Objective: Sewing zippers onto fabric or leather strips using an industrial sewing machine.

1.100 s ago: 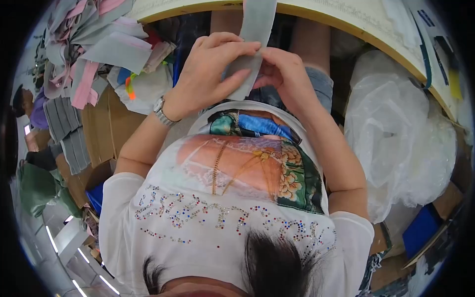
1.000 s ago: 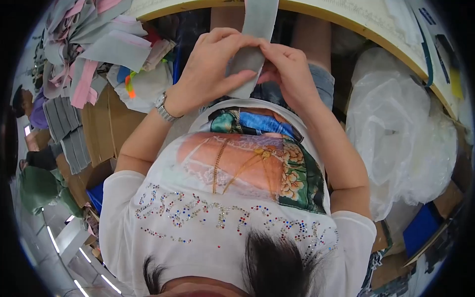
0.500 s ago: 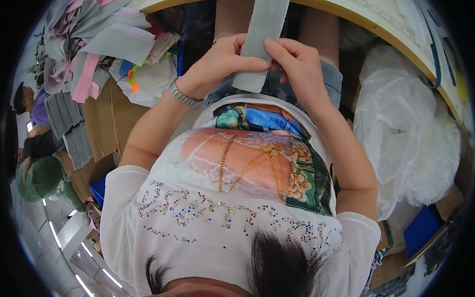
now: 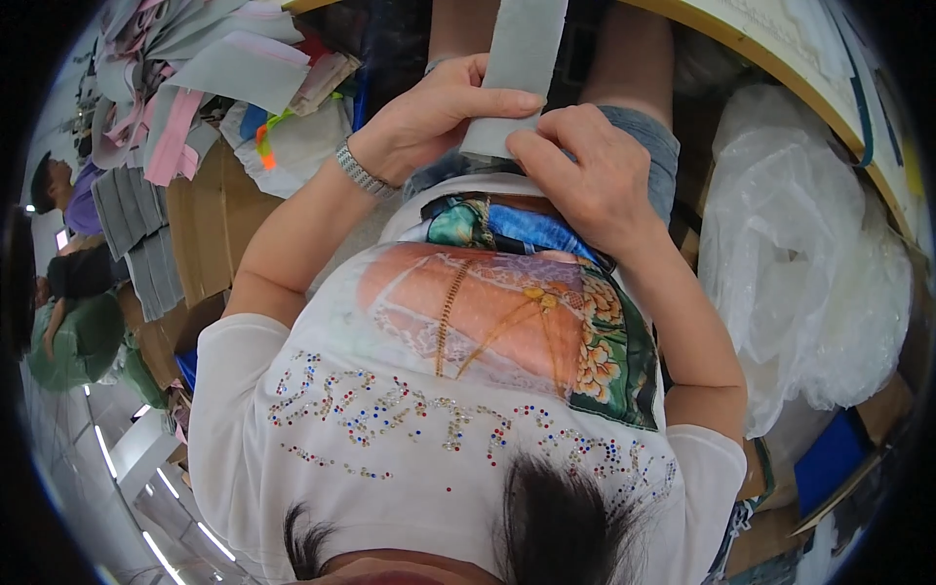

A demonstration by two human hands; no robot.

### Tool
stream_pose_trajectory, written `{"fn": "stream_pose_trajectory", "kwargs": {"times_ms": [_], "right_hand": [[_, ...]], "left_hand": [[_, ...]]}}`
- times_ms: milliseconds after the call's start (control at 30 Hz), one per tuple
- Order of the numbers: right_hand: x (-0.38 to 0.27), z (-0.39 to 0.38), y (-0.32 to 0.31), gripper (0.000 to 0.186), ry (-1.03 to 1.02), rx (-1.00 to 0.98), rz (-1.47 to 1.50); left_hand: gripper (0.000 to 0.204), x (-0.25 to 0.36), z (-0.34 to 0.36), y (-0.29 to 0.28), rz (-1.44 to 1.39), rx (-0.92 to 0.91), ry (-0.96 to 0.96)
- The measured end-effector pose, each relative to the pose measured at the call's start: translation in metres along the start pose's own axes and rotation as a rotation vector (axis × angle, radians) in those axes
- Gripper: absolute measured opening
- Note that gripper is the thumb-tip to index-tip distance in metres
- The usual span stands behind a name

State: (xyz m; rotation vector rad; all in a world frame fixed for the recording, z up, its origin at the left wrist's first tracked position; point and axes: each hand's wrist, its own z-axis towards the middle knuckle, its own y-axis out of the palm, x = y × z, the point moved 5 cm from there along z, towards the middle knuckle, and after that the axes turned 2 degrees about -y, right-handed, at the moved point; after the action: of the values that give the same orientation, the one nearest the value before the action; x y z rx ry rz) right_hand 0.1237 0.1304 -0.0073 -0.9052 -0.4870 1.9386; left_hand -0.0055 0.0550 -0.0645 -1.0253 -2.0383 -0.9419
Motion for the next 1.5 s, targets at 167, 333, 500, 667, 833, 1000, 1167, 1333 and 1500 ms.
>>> {"fn": "stream_pose_trajectory", "kwargs": {"times_ms": [167, 333, 500, 667, 833, 1000, 1167, 1333, 1500], "right_hand": [[-0.010, 0.005, -0.007, 0.026, -0.099, -0.025, -0.101], [-0.010, 0.017, -0.014, 0.021, -0.087, -0.040, -0.041], [-0.009, 0.039, -0.023, 0.018, 0.075, 0.020, 0.142], [-0.019, 0.056, -0.026, 0.011, -0.013, -0.027, 0.128], [0.006, 0.024, -0.038, 0.010, -0.023, -0.018, 0.061], [0.003, 0.049, -0.027, 0.025, -0.100, -0.204, 0.135], [-0.004, 0.058, -0.032, 0.013, -0.142, -0.134, 0.191], [0.001, 0.051, -0.031, 0.015, 0.053, -0.224, 0.122], [-0.006, 0.044, -0.026, 0.013, 0.058, -0.154, 0.145]], "left_hand": [[0.028, 0.000, -0.005, 0.007, -0.092, -0.047, -0.001], [0.024, 0.002, -0.009, 0.008, -0.275, -0.155, -0.026], [0.024, -0.008, -0.004, -0.017, -0.009, -0.199, 0.206], [0.039, 0.034, 0.008, 0.039, 0.882, -0.074, 1.628], [0.063, 0.045, 0.152, 0.092, 1.469, 0.123, 1.222], [0.066, 0.076, 0.148, 0.024, 1.318, 0.375, 1.520], [0.062, 0.109, 0.088, -0.008, 0.698, 0.068, 1.268], [0.047, 0.105, 0.104, -0.015, 1.077, 0.132, 1.109], [0.064, 0.081, 0.140, -0.020, 0.807, 0.164, 1.135]]}}
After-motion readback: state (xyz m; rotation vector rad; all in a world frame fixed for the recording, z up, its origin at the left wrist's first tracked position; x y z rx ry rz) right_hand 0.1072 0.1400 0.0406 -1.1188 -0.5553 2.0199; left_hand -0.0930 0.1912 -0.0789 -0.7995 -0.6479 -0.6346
